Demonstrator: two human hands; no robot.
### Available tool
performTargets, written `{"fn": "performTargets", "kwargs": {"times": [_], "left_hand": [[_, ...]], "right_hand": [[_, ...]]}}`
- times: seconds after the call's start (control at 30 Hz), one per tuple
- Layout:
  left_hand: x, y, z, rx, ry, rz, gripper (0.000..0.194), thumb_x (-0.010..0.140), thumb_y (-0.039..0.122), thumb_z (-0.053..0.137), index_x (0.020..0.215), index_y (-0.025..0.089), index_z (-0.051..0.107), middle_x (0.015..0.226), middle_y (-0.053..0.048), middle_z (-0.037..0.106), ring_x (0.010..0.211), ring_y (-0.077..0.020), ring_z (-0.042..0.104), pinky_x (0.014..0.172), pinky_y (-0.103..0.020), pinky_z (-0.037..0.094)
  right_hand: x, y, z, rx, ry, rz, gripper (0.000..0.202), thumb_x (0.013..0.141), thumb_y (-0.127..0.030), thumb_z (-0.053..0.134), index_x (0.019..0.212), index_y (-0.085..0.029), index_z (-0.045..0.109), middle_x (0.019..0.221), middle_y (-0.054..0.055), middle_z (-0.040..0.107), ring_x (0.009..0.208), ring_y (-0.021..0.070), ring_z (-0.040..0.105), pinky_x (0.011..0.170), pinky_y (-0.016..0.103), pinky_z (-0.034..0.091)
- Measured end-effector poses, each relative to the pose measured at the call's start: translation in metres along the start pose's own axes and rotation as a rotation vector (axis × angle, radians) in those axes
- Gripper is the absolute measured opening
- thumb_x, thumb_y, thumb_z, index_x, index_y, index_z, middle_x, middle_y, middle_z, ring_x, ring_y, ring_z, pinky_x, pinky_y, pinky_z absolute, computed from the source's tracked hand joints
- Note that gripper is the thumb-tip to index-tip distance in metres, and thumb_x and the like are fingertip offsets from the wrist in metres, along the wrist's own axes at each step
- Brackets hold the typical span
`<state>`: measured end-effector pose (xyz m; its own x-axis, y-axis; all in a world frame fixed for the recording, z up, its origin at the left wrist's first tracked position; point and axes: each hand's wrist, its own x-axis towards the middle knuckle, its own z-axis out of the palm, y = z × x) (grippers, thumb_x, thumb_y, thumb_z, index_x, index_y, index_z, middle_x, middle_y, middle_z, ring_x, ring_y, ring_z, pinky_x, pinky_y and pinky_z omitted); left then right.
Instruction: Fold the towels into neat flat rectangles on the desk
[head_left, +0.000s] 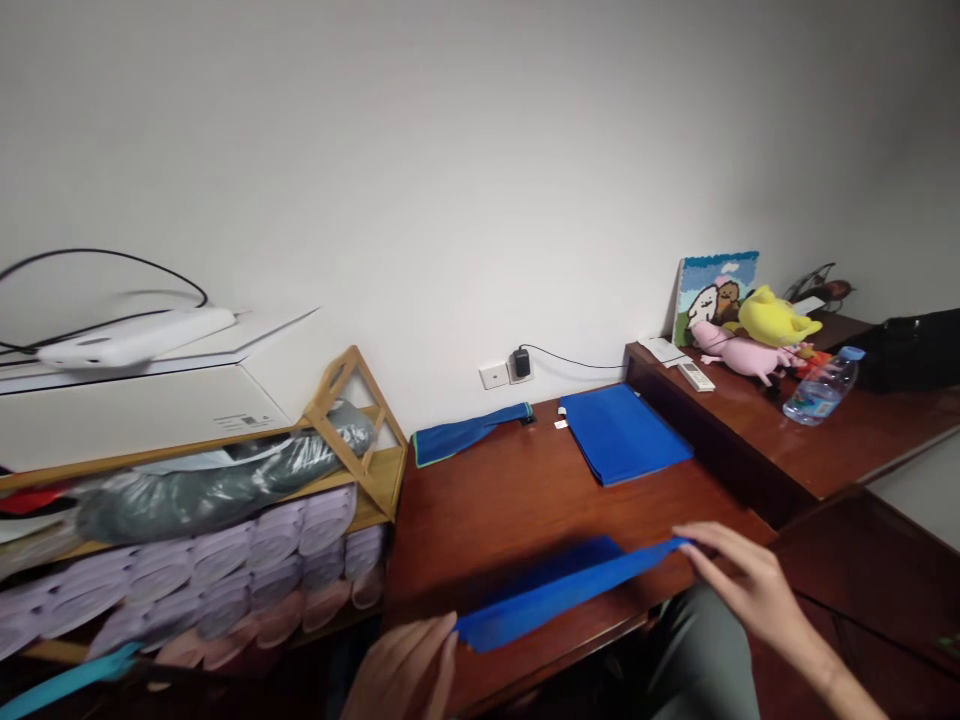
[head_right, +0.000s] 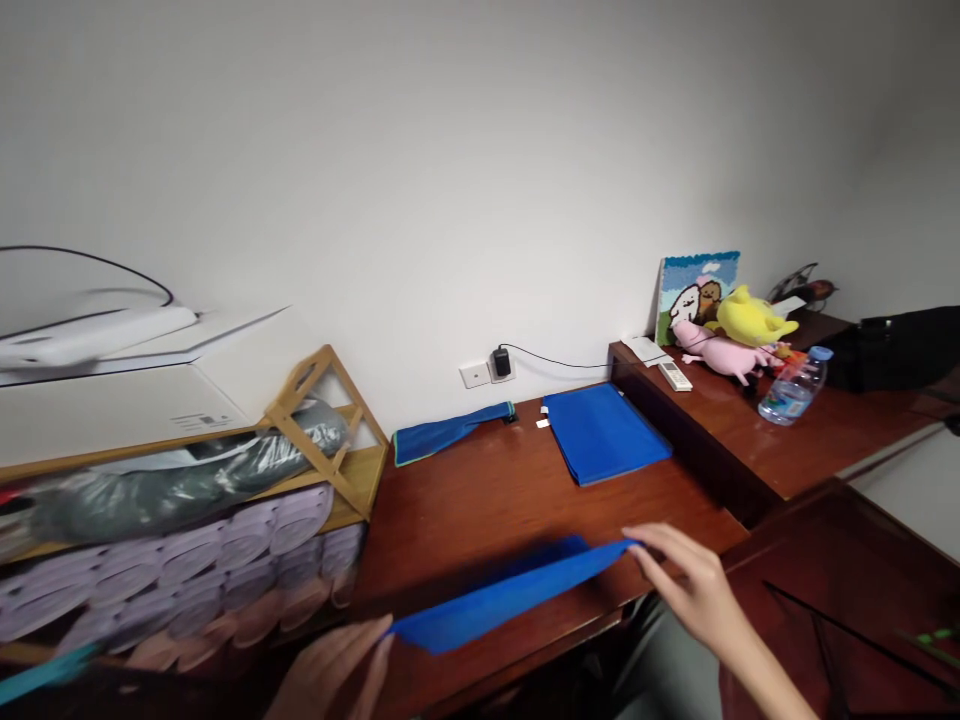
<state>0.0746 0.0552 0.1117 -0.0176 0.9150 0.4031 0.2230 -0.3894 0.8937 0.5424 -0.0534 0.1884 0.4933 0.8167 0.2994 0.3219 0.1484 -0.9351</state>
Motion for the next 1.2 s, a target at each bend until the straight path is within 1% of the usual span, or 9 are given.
{"fn": "performTargets", "kwargs": {"times": [0.1,0.27,0.43,0.63,0.73,0.83,0.97,1.07,1.2], "left_hand": [[0.046,0.068,0.040,0.063,0.044,0.177,0.029,0.087,0.038,0.082,0.114,0.046,0.084,0.112,0.007,0.086,0.119,-0.0312,0.080,0.134,-0.051,0.045],[0.136,0.153,0.113,0.127,-0.138,0.370,0.009,0.091,0.041,0.080,0.091,0.032,0.080,0.100,0.000,0.087,0.093,-0.0260,0.083,0.106,-0.047,0.067],[0.229,0.179,0.189,0.170,-0.248,0.482,0.017,0.099,0.040,0.068,0.094,0.025,0.076,0.089,-0.001,0.082,0.083,-0.0199,0.079,0.084,-0.034,0.065],[0.308,0.186,0.270,0.138,-0.205,0.500,0.016,0.100,0.034,0.068,0.100,0.020,0.076,0.087,-0.001,0.078,0.079,-0.0161,0.073,0.083,-0.030,0.059],[0.306,0.168,0.293,0.165,-0.183,0.569,0.014,0.102,0.029,0.067,0.107,0.021,0.077,0.090,-0.002,0.079,0.082,-0.0166,0.073,0.085,-0.030,0.059],[0.279,0.122,0.313,0.252,-0.229,0.700,0.016,0.106,0.027,0.063,0.111,0.022,0.077,0.096,-0.004,0.081,0.086,-0.0184,0.074,0.085,-0.032,0.060],[0.220,0.031,0.349,0.433,-0.342,0.828,0.024,0.108,0.019,0.054,0.106,0.022,0.078,0.094,-0.007,0.083,0.087,-0.0210,0.077,0.085,-0.035,0.064],[0.171,-0.030,0.375,0.525,-0.485,0.812,0.031,0.106,0.010,0.048,0.102,0.022,0.077,0.087,-0.005,0.082,0.082,-0.0213,0.078,0.079,-0.035,0.066],[0.129,-0.069,0.390,0.550,-0.526,0.788,0.036,0.101,0.004,0.048,0.098,0.025,0.077,0.086,-0.004,0.082,0.080,-0.0229,0.079,0.074,-0.036,0.068]], "right_hand": [[0.032,-0.032,-0.024,-0.024,0.053,-0.130,0.029,0.080,-0.053,0.093,0.097,-0.030,0.085,0.097,0.008,0.085,0.058,0.0194,0.072,0.061,0.035,0.069],[0.115,-0.050,-0.050,0.059,0.120,-0.195,0.043,0.084,-0.065,0.088,0.088,-0.023,0.078,0.099,0.011,0.084,0.060,0.0165,0.073,0.062,0.033,0.068],[0.238,-0.034,-0.065,0.057,0.178,-0.210,0.057,0.078,-0.074,0.088,0.091,-0.019,0.077,0.081,0.007,0.079,0.075,0.0219,0.078,0.073,0.037,0.067],[0.366,-0.023,-0.065,0.102,0.284,-0.260,0.045,0.086,-0.057,0.084,0.104,-0.018,0.071,0.099,0.008,0.078,0.089,0.0214,0.078,0.091,0.042,0.063],[0.386,-0.001,-0.067,0.011,0.324,-0.278,0.039,0.092,-0.050,0.075,0.112,-0.017,0.071,0.107,0.011,0.080,0.093,0.0231,0.077,0.093,0.044,0.062],[0.373,0.043,-0.070,-0.234,0.329,-0.300,0.027,0.094,-0.039,0.066,0.107,-0.018,0.075,0.107,0.011,0.082,0.096,0.0266,0.075,0.099,0.048,0.060],[0.322,0.124,-0.060,-0.644,0.155,-0.197,0.024,0.094,-0.019,0.055,0.106,-0.020,0.077,0.115,0.012,0.081,0.111,0.0287,0.074,0.106,0.045,0.056],[0.278,0.177,-0.042,-0.903,-0.009,0.088,0.033,0.099,-0.013,0.049,0.115,-0.021,0.077,0.130,0.013,0.077,0.105,0.0259,0.076,0.098,0.039,0.056],[0.239,0.223,-0.033,-0.940,-0.023,0.234,0.040,0.096,-0.006,0.045,0.110,-0.021,0.079,0.120,0.012,0.079,0.094,0.0258,0.078,0.085,0.036,0.057]]}}
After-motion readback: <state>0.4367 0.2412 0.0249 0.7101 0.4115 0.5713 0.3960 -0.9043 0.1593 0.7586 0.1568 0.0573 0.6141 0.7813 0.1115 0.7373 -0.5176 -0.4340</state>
